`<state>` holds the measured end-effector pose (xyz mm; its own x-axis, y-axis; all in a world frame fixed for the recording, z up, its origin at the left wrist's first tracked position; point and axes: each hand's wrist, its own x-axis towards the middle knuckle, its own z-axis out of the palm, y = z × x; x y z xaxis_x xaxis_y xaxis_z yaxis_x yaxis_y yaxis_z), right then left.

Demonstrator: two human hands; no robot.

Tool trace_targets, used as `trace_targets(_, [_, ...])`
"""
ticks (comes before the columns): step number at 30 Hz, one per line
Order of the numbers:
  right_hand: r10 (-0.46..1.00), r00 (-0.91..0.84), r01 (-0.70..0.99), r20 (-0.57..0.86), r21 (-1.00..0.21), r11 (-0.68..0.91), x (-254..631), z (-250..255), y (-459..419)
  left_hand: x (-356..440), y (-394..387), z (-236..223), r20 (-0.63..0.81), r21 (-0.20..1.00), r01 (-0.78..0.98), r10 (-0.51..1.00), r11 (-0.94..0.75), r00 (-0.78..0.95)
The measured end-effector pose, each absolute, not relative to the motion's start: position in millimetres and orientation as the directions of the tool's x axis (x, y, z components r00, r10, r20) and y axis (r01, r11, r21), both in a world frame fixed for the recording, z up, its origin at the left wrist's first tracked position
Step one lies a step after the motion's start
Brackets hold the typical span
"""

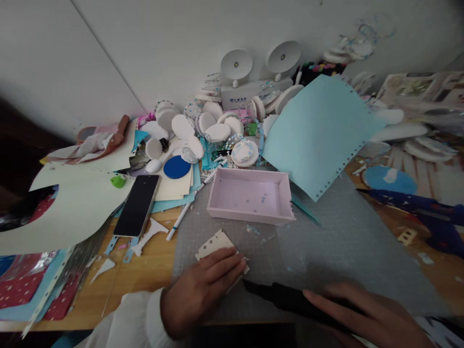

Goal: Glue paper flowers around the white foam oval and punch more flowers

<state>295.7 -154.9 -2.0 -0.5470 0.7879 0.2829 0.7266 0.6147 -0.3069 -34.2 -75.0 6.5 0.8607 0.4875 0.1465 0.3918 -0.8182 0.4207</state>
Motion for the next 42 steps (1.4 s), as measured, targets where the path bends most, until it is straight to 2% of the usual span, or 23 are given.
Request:
trace_targets(7, [0.743, -0.576, 0.752, 0.34, -0.136, 0.645, 283.6, 3.1, -141.6, -35.0, -73.4, 8.2, 0.172, 0.394, 0.399, 0.493, -0.828, 0.853])
trace_targets(10, [0.739, -0.575, 0.758, 0.351, -0.111, 0.642, 277.2, 7.4, -135.0, -35.0, -75.3, 7.5, 0.17, 0.352, 0.458, 0.537, -0.816, 0.826])
trace_targets(15, [0.757, -0.58, 0.753, 0.302, -0.155, 0.639, 275.1, 4.8, -133.5, -33.1, -76.0, 5.3, 0.199, 0.222, 0.545, 0.584, -0.809, 0.787])
trace_targets(20, [0.786, -0.584, 0.759, 0.204, -0.208, 0.617, 283.2, -6.2, -139.4, -32.2, -72.7, 7.6, 0.171, 0.208, 0.552, 0.585, -0.808, 0.793])
trace_targets(24, [0.801, -0.563, 0.763, 0.205, -0.243, 0.599, 283.6, -9.5, -140.7, -31.8, -72.1, 8.6, 0.172, 0.197, 0.55, 0.581, -0.812, 0.796])
trace_targets(42, [0.832, -0.467, 0.775, 0.299, -0.315, 0.548, 250.8, -6.7, -115.0, -33.8, -75.4, 8.3, 0.101, 0.33, 0.568, 0.627, -0.754, 0.773])
